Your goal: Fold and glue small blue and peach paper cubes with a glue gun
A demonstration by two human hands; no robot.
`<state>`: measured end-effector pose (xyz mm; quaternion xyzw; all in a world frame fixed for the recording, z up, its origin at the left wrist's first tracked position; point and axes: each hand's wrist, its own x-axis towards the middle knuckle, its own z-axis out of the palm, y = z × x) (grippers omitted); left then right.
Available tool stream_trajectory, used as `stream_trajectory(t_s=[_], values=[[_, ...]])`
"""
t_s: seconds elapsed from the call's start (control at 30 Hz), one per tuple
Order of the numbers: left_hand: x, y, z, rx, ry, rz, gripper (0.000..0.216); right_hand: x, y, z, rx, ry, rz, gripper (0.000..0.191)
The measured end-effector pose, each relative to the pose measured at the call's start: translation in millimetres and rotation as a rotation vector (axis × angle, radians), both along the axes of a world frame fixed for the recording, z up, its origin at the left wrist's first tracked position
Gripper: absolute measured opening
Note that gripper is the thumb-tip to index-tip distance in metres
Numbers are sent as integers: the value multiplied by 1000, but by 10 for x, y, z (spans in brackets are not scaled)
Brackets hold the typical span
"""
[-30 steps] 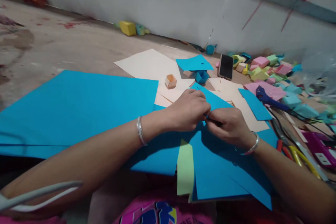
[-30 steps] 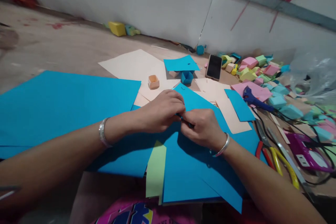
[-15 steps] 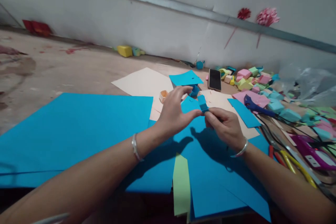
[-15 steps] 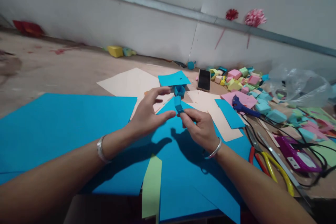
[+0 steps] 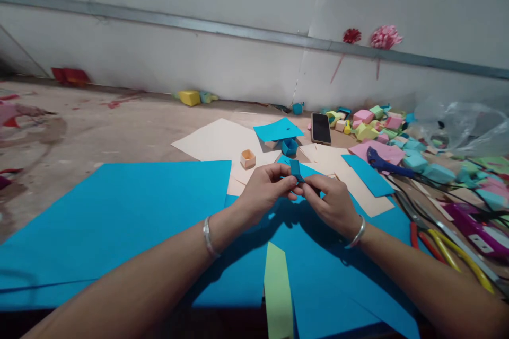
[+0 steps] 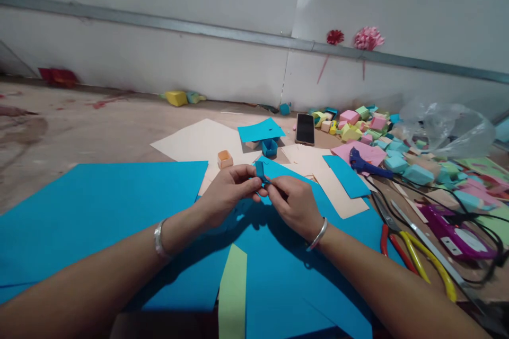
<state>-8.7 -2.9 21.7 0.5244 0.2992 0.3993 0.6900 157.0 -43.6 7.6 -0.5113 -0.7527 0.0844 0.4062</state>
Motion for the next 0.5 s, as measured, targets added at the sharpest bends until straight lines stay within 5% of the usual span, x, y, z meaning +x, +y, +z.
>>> stream_trajectory(t_s=[0.23,0.5], values=[[10,-27,11,78,83,46,7,-15,-43,27,178,34,-12,8],[-4,-11,-35,-81,-29,36,15,-19,3,-5,72,127,-33,10]])
